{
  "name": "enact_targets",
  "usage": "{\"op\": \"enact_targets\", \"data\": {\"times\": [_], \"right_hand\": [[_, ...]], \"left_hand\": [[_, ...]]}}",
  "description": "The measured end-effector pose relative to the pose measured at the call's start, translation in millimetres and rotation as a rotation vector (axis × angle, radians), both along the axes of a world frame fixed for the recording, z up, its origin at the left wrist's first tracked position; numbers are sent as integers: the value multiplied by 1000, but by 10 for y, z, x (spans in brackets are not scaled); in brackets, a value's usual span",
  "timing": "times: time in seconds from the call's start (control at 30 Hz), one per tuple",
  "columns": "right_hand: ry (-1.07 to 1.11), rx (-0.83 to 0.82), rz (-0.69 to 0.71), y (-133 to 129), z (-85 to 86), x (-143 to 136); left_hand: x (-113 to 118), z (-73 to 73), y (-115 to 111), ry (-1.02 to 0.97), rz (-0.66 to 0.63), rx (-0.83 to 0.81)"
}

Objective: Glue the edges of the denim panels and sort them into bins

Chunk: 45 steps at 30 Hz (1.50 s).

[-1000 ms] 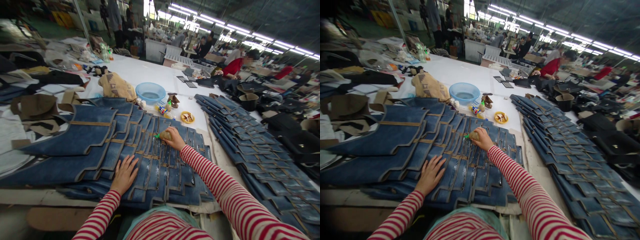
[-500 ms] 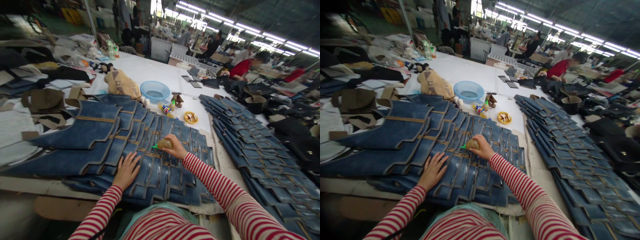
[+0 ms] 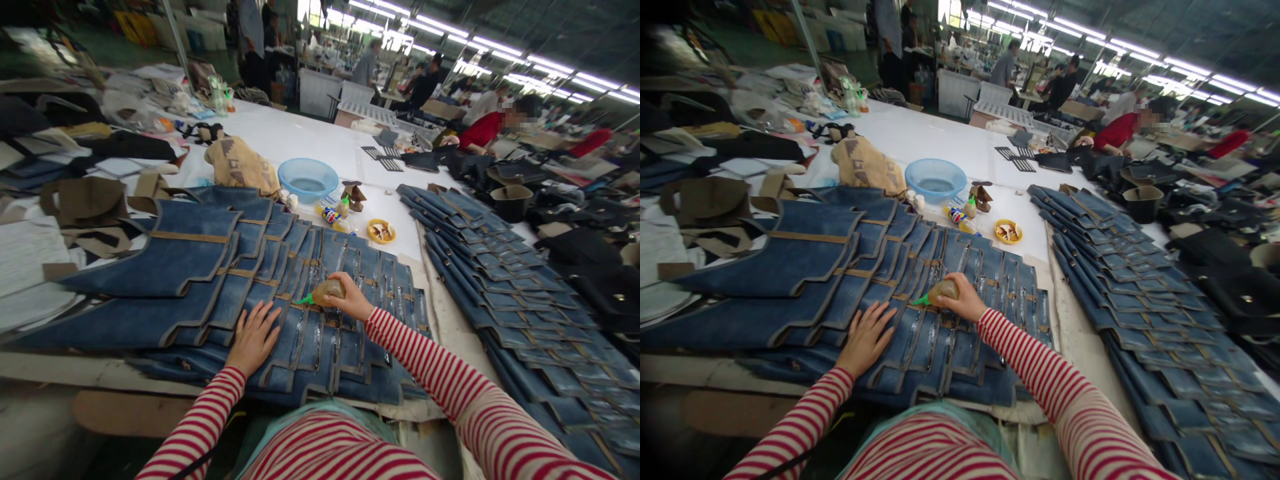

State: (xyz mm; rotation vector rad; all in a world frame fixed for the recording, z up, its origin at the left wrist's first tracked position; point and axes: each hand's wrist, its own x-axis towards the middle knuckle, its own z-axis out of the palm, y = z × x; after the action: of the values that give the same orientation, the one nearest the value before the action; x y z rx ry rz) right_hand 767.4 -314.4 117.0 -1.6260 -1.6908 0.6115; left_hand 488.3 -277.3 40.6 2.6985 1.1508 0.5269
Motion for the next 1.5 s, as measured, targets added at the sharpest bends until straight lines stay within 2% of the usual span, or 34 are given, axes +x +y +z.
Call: {"op": "enact_targets", "data": {"times": [0.23, 0.43, 0.67, 0.9, 1.17, 1.33, 1.5], "right_hand": [[-116, 166, -43, 177, 0, 120], [-135, 162, 93, 142, 3, 100], [-229, 232, -32, 384, 36, 257], [-277, 188, 103, 352, 46, 244], [-292, 226, 21, 547, 146, 283], [-315, 222, 36, 581, 137, 282], [-319, 279, -46, 690, 148, 331]], "left_hand": [[-3, -3, 1, 2, 2, -3], [-7, -7, 5, -2, 1, 9], [-7, -11, 9, 10, -2, 18], [-17, -38, 14, 19, -4, 34], [-21, -25, 15, -2, -7, 18], [-28, -22, 13, -19, -5, 6], [-24, -25, 22, -9, -5, 7]]}}
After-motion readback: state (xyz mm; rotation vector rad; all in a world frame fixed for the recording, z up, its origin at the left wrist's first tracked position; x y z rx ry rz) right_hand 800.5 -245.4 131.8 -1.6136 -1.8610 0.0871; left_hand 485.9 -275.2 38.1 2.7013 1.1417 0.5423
